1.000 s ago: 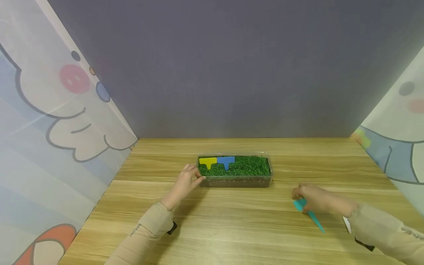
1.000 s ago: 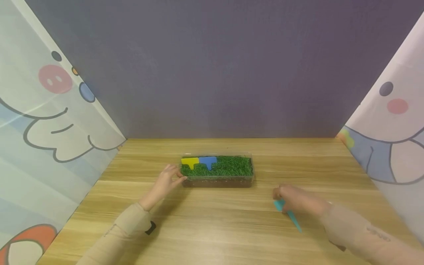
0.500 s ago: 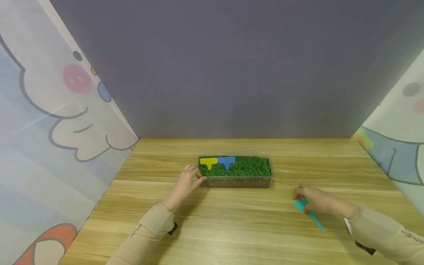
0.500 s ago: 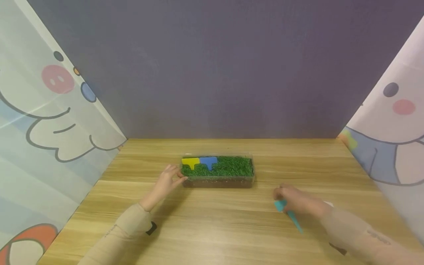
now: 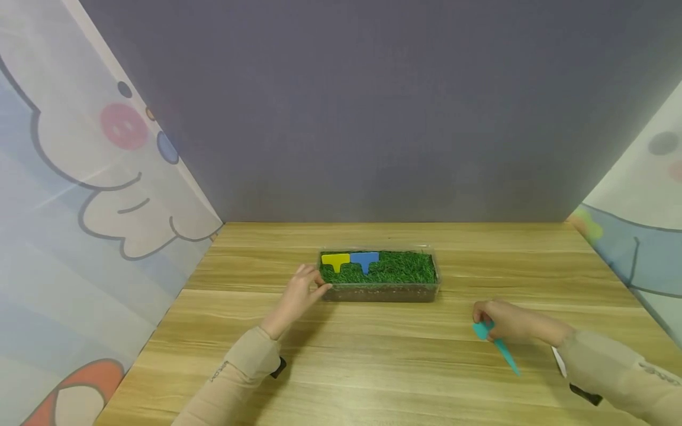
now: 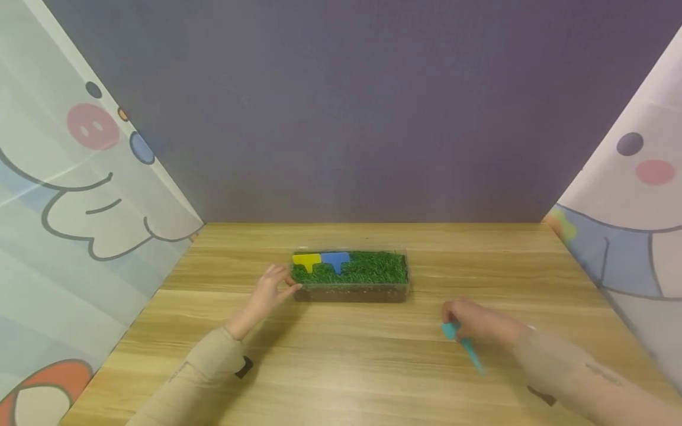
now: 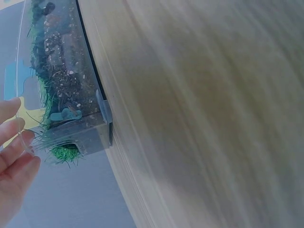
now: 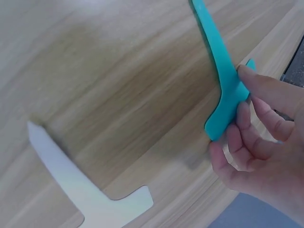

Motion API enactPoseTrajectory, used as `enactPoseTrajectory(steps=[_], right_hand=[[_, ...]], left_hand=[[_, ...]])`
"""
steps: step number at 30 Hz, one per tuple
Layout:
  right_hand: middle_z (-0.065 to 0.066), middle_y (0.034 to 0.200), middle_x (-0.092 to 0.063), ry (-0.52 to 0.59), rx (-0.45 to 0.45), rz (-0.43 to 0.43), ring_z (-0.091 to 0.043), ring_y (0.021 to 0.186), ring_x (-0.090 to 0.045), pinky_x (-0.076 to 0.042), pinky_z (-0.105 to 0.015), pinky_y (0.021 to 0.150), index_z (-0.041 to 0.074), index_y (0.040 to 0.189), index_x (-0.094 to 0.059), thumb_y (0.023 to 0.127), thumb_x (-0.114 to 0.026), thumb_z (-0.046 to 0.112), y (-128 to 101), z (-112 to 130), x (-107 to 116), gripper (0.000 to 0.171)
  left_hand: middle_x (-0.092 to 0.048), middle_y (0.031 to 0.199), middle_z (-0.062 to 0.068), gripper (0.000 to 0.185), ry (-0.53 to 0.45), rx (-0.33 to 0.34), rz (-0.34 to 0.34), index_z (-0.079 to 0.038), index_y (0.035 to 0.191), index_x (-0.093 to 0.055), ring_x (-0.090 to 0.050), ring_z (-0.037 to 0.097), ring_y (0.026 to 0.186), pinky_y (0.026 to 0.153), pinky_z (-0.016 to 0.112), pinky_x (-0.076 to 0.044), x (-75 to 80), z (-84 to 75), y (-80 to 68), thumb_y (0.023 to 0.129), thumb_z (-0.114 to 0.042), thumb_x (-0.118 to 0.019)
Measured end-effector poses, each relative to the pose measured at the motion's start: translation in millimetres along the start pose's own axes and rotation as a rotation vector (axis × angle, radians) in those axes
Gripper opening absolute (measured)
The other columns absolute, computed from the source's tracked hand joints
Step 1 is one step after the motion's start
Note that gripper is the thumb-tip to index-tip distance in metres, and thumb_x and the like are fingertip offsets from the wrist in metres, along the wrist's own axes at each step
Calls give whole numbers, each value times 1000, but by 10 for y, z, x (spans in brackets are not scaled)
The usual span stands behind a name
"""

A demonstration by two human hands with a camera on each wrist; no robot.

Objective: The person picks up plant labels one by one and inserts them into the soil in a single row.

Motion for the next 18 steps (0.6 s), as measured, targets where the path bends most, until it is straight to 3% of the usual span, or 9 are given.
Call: enactPoseTrajectory(steps=[6, 18], right_hand=[[-2, 85, -44, -10, 1, -19, -10, 74, -41, -41, -21, 62, 3, 88, -50, 68, -72, 5, -11, 16, 13, 29], [3, 80, -41, -27, 31, 21, -7, 70, -36, -37, -19, 57, 7, 84, -48, 69, -72, 8, 35, 13, 30, 29]], left_hand=[[-56, 78, 1, 19, 4, 4, -1, -8, 66, -55, -47, 15, 77, 68, 26, -47, -5, 14, 5, 72, -12, -72], [-56, 78, 1, 19, 7, 16, 10, -8, 66, -55, -48, 17, 80, 73, 28, -48, 3, -2, 2, 71, -12, -73]])
Point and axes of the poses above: each hand's wrist, its own y-axis towards the middle knuckle, its own x-axis out of the back of the hand, z = x × y, the point moved 7 cm from there along y, towards the middle knuckle
